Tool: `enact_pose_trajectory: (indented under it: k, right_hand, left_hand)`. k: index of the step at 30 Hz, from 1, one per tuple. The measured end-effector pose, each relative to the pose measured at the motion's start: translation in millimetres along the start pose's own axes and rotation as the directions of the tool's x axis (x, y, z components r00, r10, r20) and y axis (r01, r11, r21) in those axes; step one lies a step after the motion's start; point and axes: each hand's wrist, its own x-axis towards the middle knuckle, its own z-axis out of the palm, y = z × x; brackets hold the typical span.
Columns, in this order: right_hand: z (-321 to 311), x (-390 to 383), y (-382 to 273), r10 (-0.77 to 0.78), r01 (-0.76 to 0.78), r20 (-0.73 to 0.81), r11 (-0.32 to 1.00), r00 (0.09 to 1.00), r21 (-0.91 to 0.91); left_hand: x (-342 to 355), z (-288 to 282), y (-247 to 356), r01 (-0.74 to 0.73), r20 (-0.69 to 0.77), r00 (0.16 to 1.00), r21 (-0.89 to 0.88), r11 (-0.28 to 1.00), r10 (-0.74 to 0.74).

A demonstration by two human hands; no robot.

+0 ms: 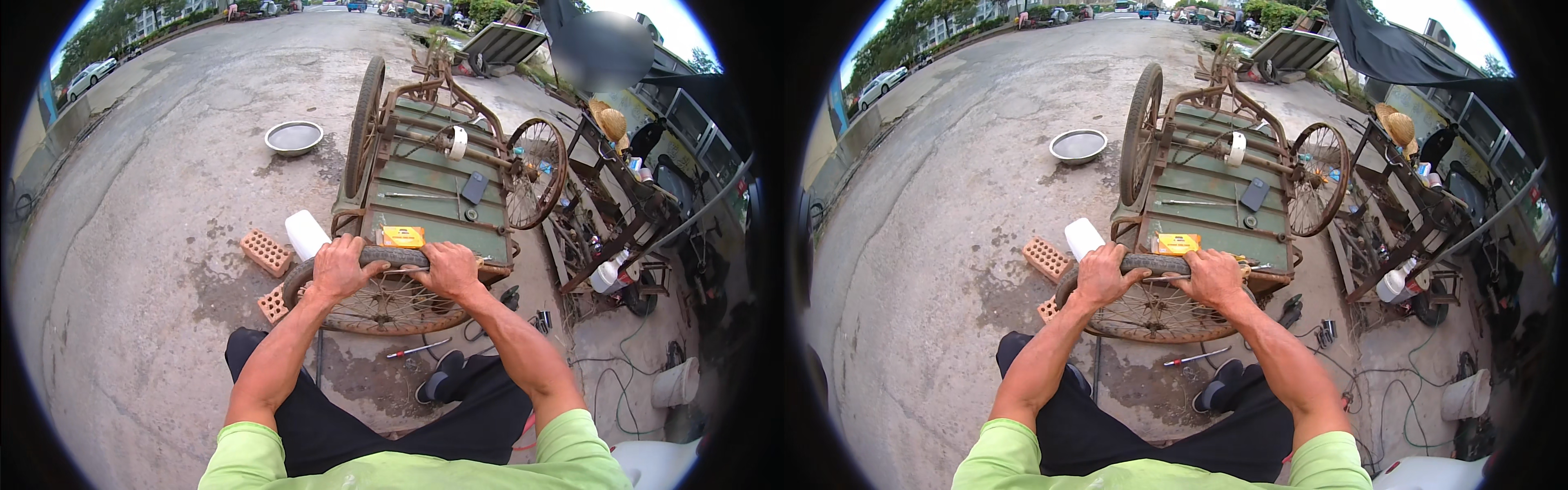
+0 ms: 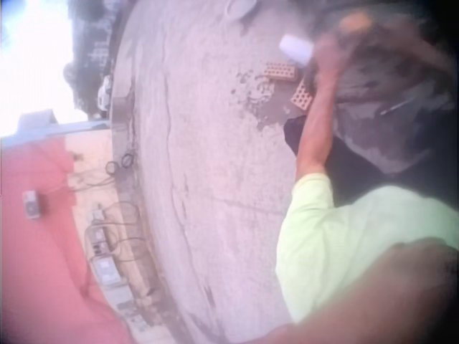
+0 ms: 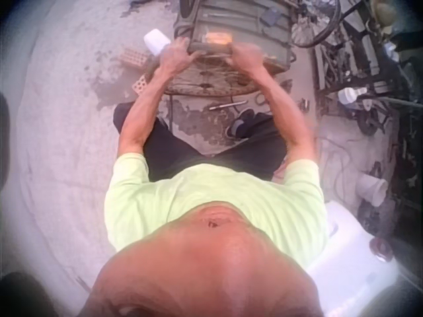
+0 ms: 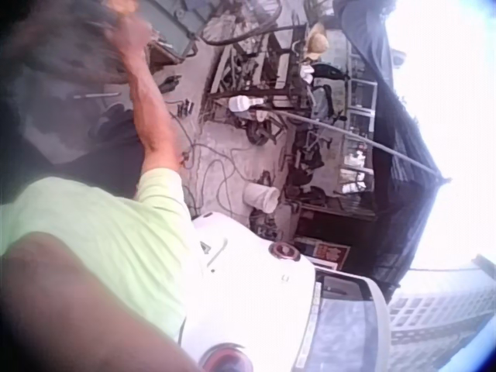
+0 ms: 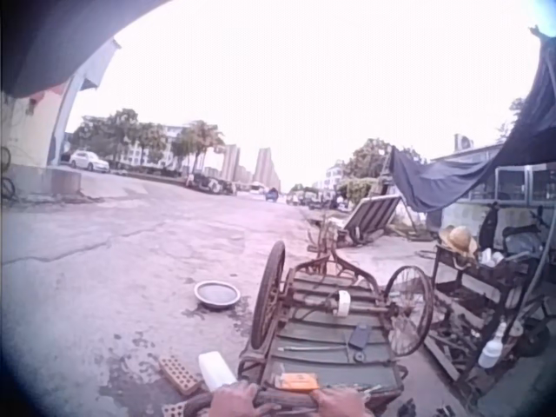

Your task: The person uses a tire lever to pry the tire bead off the rim of a wheel. They rotate the wheel and repeatedly insert the lever to work the tire off the rim, then remove the tire and inner tube from the rim.

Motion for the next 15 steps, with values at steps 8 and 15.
enact_pose_trajectory:
  k: [8, 15]
  right_hand:
    - [-3, 19, -2, 0.081, -0.082, 0.155, 0.997, 0.985, 0.0]
    - [-11, 27, -1, 0.08, -0.091, 0.28, 0.996, 0.957, 0.025]
  left_hand:
    - [17, 4, -10, 0.055, 0.084, 0.995, -0.008, 0.998, -0.054]
    - [22, -5, -16, 0.058, 0.22, 0.974, 0.013, 0.998, -0.059]
